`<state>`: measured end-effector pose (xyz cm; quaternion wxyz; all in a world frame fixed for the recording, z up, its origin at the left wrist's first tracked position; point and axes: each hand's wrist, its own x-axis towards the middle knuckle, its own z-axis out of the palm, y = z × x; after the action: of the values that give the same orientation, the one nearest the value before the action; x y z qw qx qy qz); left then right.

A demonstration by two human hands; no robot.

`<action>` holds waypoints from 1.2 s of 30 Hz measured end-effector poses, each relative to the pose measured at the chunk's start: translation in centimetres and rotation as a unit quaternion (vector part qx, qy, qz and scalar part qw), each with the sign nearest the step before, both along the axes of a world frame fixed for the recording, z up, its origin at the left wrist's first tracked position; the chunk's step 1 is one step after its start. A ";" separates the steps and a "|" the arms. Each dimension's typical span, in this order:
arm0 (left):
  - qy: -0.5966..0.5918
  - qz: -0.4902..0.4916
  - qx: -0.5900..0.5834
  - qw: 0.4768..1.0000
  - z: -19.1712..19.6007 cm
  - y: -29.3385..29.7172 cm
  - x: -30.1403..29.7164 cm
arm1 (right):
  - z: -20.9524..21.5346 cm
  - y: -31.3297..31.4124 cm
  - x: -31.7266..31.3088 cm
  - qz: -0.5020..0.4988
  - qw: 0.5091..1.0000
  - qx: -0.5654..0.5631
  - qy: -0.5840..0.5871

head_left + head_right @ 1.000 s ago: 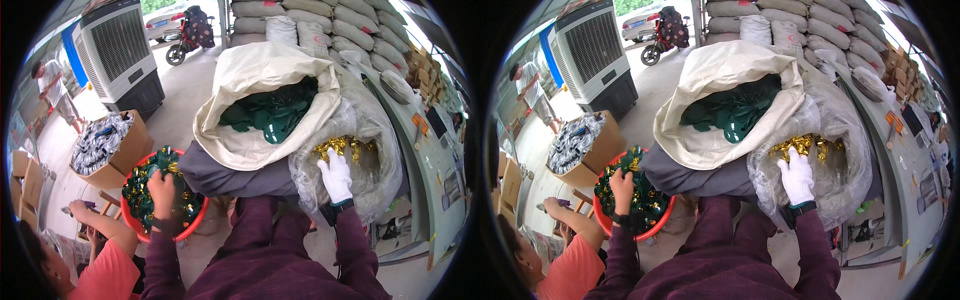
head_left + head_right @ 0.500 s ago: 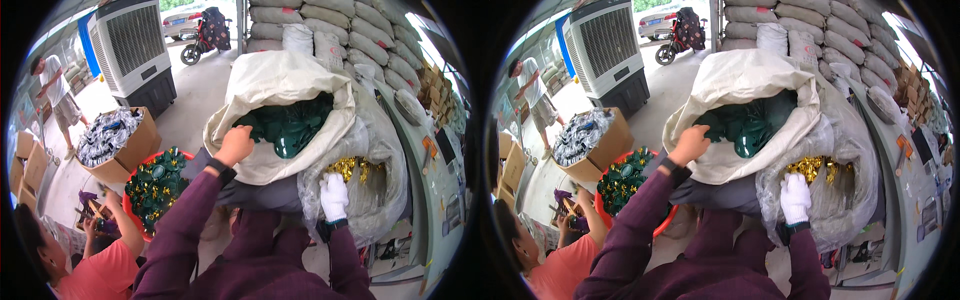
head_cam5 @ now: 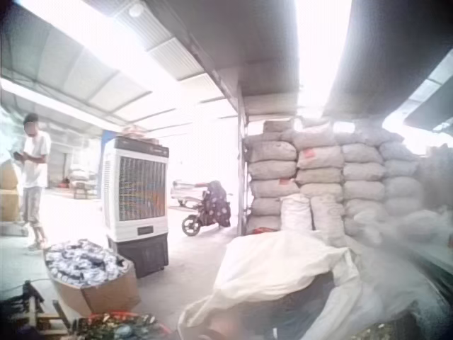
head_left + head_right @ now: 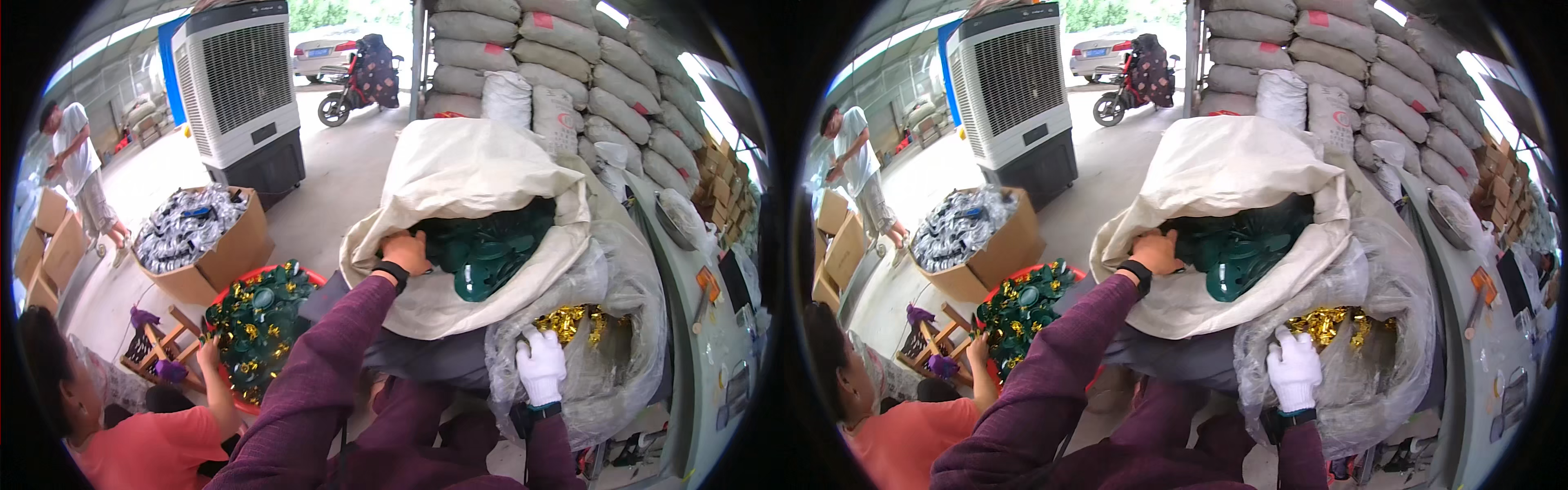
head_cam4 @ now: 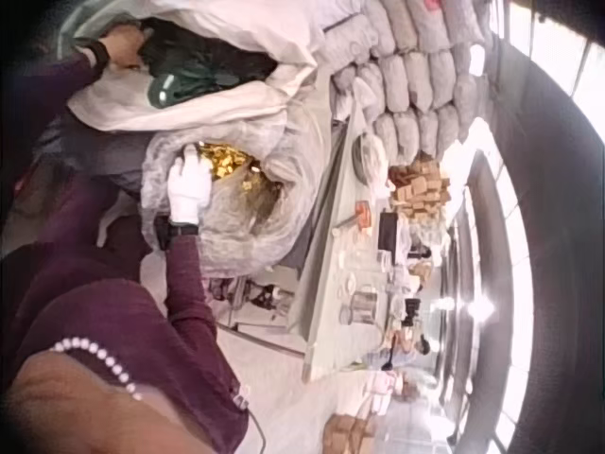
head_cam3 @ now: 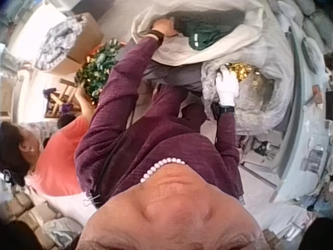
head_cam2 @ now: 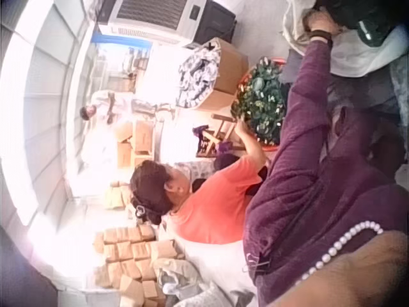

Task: Assembling small green plastic components with gold-colored decorative pieces.

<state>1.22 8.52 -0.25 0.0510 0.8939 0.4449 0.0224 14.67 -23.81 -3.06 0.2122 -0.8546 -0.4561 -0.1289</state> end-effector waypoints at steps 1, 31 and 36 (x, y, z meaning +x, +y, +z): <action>-0.014 -0.029 0.023 0.999 -1.3 0.4 -0.1 | -0.3 0.0 0.1 0.025 0.999 0.032 0.004; -0.463 -0.079 0.025 0.883 -3.7 -11.6 -7.7 | 5.5 -2.8 -4.4 0.087 0.935 0.006 0.344; -0.484 -0.075 -0.463 0.739 1.9 -19.1 -11.4 | 5.4 -2.4 -9.9 0.248 0.652 0.183 0.693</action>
<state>-10.18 -10.55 1.66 0.6689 0.6589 0.2475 0.2392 4.73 -26.26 2.37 0.6425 -0.4943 -0.3391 0.4774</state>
